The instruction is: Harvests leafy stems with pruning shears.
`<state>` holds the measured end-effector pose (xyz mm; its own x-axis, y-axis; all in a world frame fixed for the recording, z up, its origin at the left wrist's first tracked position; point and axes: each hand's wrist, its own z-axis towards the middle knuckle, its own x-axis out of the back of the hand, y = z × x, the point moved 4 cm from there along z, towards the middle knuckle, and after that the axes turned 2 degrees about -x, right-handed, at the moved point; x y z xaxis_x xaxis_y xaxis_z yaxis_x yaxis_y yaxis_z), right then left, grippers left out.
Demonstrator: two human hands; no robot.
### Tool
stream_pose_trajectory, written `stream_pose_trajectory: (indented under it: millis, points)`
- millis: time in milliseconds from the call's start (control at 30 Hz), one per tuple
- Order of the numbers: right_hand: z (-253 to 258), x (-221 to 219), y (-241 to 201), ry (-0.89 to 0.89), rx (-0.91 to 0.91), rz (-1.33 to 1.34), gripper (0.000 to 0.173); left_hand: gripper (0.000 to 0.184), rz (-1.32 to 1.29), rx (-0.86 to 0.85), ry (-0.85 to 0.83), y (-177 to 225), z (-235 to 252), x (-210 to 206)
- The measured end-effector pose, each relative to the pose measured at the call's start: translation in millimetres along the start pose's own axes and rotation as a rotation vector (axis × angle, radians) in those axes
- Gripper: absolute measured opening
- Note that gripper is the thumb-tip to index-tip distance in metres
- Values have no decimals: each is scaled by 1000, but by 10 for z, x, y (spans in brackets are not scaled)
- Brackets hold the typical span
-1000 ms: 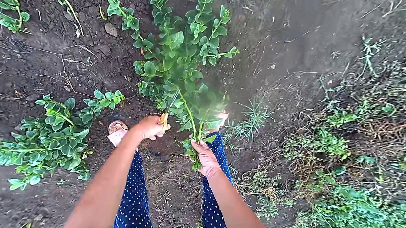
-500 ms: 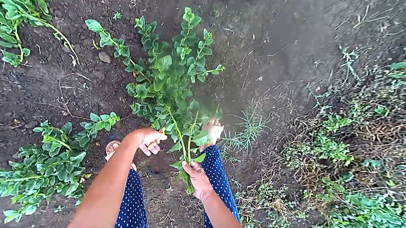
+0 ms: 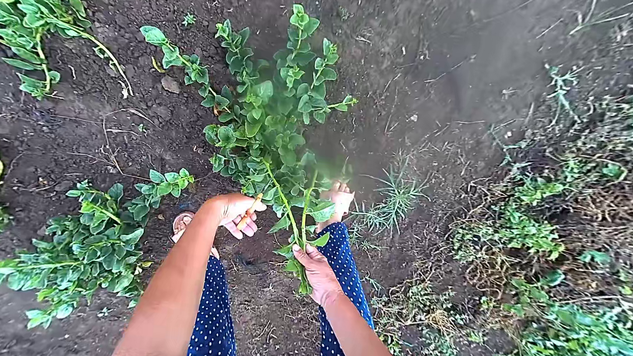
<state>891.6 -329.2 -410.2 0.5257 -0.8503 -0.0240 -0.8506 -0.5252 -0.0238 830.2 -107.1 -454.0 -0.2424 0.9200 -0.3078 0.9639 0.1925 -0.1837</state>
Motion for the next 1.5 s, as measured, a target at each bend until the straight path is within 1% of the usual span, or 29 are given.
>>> stream_pose_trajectory:
  millis: [133, 267, 400, 533, 600, 667, 700, 767, 833, 900, 967, 1033, 1133, 1233, 1267, 1333, 1367, 1467, 1500]
  points:
    - [66, 31, 66, -5, 9, -2, 17, 49, -46, -19, -9, -40, 29, -2]
    - [-26, -63, 24, 9, 3, -7, 17, 49, -31, -17, -7, 31, 66, -47]
    - [-18, -25, 59, 12, -3, -9, 19, 42, -24, -54, -6, -5, 155, -90]
    - [-15, 1, 113, -12, -5, -15, 17, 28, 20, -94, 27, -26, 207, -93]
    - [-60, 27, 167, -38, 5, -5, 16, 28, 27, -99, 60, -53, 220, -66]
    - [-134, 103, 212, -51, -9, 73, 16, 30, -7, -132, 89, -112, 169, -65]
    - [-176, 148, 234, -87, -16, 127, 17, 31, -27, -148, 97, -173, 127, -70]
    - [-246, 245, 286, -234, -30, 221, 20, 33, -69, -151, 118, -356, 50, -89]
    - [-308, 319, 340, -390, -51, 316, 23, 31, -86, -118, 120, -607, 17, -129]
    - [-387, 372, 381, -556, -104, 472, 20, 32, -54, -62, 116, -870, 23, -201]
    - [-464, 397, 398, -698, -120, 541, 16, 32, -21, -5, 100, -1130, 65, -280]
    - [-503, 431, 414, -780, -124, 559, 14, 32, -24, 28, 91, -1353, 120, -357]
    - [-526, 441, 421, -867, -155, 610, 15, 31, -47, 59, 99, -1574, 155, -435]
    - [-540, 415, 414, -841, -166, 567, 27, 31, -99, 39, 135, -1704, 192, -402]
    - [-545, 400, 421, -828, -172, 550, 27, 31, -120, 25, 152, -1734, 192, -374]
    - [-559, 355, 447, -773, -174, 506, 20, 31, -158, -7, 193, -1782, 187, -300]
    - [-563, 328, 459, -750, -171, 477, 19, 31, -179, -21, 215, -1798, 174, -254]
    - [-565, 246, 520, -639, -184, 365, 22, 32, -242, -37, 296, -1944, 169, -84]
    - [-546, 218, 551, -616, -188, 333, 29, 33, -264, -43, 328, -2017, 165, -16]
